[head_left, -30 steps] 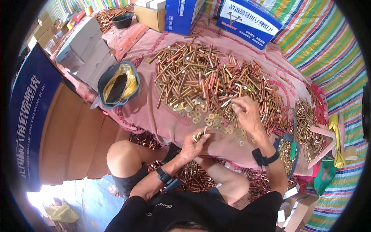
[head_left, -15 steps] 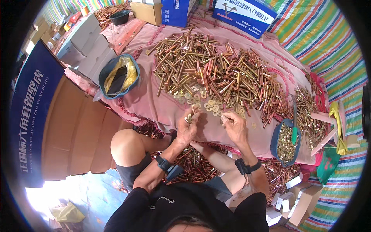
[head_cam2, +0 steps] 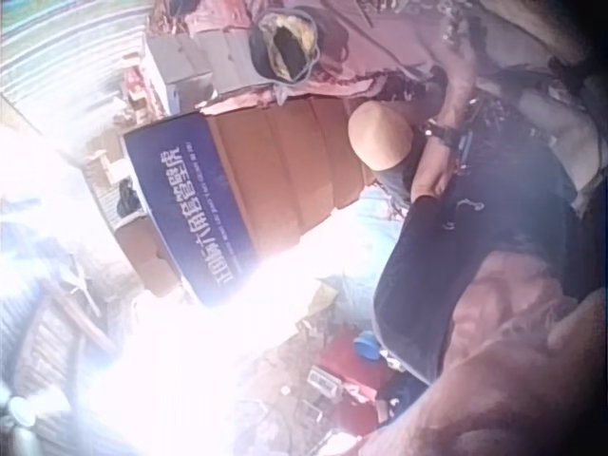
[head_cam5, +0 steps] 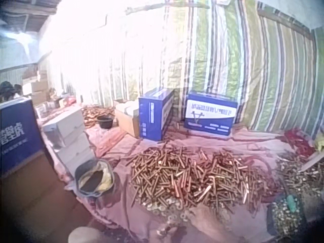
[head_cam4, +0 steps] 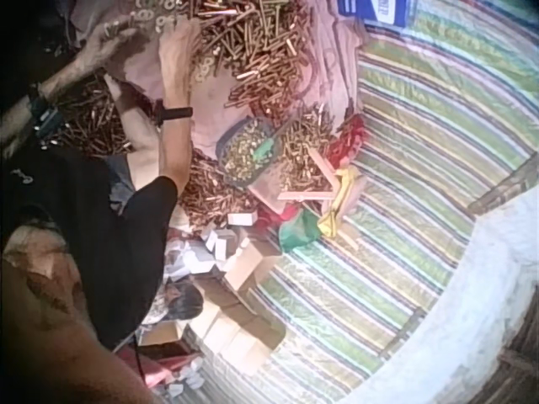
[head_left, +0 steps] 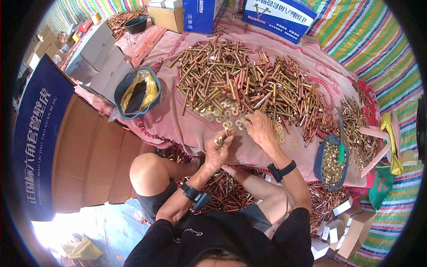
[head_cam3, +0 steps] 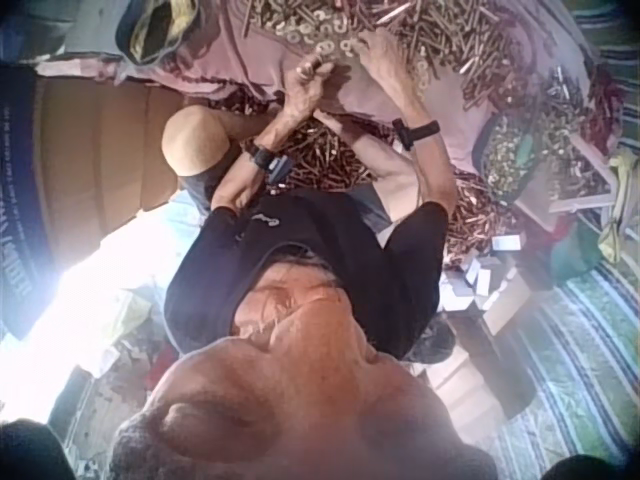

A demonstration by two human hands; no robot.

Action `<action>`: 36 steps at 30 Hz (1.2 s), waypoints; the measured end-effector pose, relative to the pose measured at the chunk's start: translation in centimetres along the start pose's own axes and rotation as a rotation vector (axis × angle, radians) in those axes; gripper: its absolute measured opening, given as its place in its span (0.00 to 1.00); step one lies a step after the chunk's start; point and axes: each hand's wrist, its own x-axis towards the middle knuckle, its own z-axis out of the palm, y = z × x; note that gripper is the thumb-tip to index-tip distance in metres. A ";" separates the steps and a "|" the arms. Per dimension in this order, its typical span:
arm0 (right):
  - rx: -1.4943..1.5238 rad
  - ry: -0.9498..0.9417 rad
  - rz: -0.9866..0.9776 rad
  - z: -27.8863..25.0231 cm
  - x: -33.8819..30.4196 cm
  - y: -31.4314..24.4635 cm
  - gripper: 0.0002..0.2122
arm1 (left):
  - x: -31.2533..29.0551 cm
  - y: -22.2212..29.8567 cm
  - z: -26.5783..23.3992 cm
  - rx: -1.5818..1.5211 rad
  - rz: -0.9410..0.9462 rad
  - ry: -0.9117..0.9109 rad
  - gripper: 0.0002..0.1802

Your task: The person is assembling hardware by putting washers onto bolts.

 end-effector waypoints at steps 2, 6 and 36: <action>-0.043 -0.038 -0.003 0.1 -0.1 0.1 0.10 | 0.0 -0.3 0.1 0.072 0.063 -0.017 0.15; 0.204 0.166 0.045 0.1 -0.9 0.4 0.11 | 0.2 -0.3 0.3 0.142 0.116 -0.027 0.16; 1.013 0.102 0.509 -2.0 -7.1 -5.6 0.15 | -0.1 -0.4 2.8 0.174 0.278 -0.063 0.11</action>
